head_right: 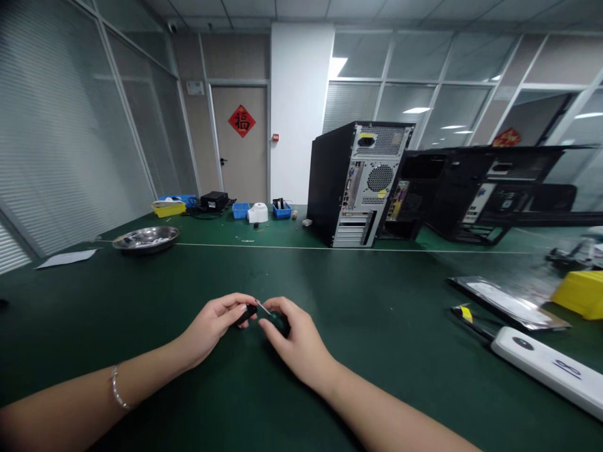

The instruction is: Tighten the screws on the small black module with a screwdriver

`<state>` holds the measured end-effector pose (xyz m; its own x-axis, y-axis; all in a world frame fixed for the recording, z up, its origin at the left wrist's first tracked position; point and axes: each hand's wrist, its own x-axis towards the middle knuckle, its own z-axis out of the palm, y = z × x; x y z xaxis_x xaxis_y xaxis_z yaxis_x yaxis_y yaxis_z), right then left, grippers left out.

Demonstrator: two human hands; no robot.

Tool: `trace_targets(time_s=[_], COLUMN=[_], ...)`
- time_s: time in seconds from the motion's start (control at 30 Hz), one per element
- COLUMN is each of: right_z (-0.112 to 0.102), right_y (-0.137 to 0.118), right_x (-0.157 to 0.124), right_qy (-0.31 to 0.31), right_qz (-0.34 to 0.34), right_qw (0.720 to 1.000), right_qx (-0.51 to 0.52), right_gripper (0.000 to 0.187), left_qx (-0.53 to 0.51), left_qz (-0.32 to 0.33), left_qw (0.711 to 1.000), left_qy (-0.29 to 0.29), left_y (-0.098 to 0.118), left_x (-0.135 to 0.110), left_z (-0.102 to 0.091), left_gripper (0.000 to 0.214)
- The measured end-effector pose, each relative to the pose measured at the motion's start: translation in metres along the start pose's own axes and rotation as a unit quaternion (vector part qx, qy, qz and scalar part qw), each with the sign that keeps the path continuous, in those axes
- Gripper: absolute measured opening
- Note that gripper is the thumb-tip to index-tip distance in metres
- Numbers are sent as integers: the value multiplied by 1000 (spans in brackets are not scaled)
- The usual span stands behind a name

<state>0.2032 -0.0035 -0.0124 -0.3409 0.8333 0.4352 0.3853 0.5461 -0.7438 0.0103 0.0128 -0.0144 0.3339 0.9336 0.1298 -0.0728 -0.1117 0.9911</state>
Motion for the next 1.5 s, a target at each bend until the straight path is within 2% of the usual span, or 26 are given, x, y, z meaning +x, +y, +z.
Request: trace_targets(time_s=[0.17, 0.4, 0.6, 0.93, 1.07, 1.2, 1.3, 1.5], right_z=[1, -1, 0, 0, 0, 0, -1, -1], right_y=[1, 2, 2, 6, 6, 4, 3, 4], right_x=[-1, 0, -2, -3, -3, -3, -2, -1], right_qy=[11, -8, -10, 9, 12, 3, -2, 1], right_qz=[20, -34, -17, -16, -14, -11, -6, -24], right_qw=[1000, 999, 998, 997, 995, 995, 997, 999], right_qx=[-19, -25, -52, -80, -98, -98, -81, -36], right_gripper=[26, 25, 29, 33, 31, 31, 30, 30], left_qx=[-10, 37, 58, 82, 141, 186, 161, 53], left_qz=[8, 12, 9, 59, 97, 105, 94, 22], left_qw=[1000, 999, 998, 994, 985, 977, 982, 998], left_qy=[-7, 28, 38, 30, 15, 19, 13, 8], left_y=[0, -1, 2, -1, -3, 0, 3, 2], left_x=[0, 0, -1, 2, 1, -1, -1, 1], left_z=[1, 1, 1, -1, -2, -2, -1, -1], left_gripper=[26, 24, 27, 23, 20, 19, 18, 23])
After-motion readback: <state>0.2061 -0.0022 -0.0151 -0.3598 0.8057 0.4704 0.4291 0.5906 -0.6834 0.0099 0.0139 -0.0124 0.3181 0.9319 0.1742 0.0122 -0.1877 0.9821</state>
